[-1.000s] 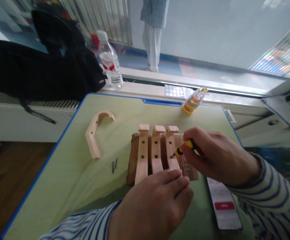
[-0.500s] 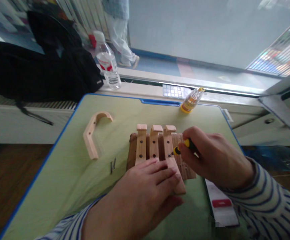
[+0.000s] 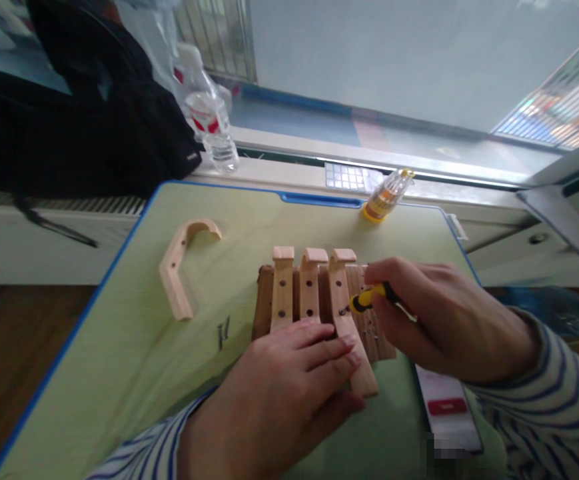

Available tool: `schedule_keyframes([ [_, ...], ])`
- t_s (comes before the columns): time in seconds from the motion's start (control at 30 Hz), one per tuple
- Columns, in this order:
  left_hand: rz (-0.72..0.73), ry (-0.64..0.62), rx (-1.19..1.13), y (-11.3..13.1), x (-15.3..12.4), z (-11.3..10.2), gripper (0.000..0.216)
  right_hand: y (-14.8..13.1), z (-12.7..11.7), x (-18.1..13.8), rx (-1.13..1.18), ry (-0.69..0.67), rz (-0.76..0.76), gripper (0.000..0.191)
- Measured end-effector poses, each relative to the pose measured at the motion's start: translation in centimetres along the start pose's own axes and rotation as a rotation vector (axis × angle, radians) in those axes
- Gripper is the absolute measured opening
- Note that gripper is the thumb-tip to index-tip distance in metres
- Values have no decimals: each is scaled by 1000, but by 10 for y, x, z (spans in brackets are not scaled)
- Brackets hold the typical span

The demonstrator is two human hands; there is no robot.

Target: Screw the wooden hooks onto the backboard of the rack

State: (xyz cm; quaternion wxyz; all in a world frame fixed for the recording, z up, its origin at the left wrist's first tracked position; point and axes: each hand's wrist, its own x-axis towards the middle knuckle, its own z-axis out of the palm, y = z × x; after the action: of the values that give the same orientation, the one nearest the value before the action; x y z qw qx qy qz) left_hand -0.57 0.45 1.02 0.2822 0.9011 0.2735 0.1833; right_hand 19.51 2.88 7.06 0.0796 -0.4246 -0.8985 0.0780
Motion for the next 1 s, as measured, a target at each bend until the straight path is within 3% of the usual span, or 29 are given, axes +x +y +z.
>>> schedule_keyframes([
  [0.3,-20,9,9,1,-1,2,24,-5,8,-3,20,84,60,9],
  [0.63,1,1,-7,0,1,2,27,-19,11,-4,-80,152,275,9],
  [0.83,39,29,-6,0,1,0,26,-16,5,-9,-54,79,215,15],
  [1.0,24,19,-5,1,0,0,26,-13,5,-7,163,39,108,26],
])
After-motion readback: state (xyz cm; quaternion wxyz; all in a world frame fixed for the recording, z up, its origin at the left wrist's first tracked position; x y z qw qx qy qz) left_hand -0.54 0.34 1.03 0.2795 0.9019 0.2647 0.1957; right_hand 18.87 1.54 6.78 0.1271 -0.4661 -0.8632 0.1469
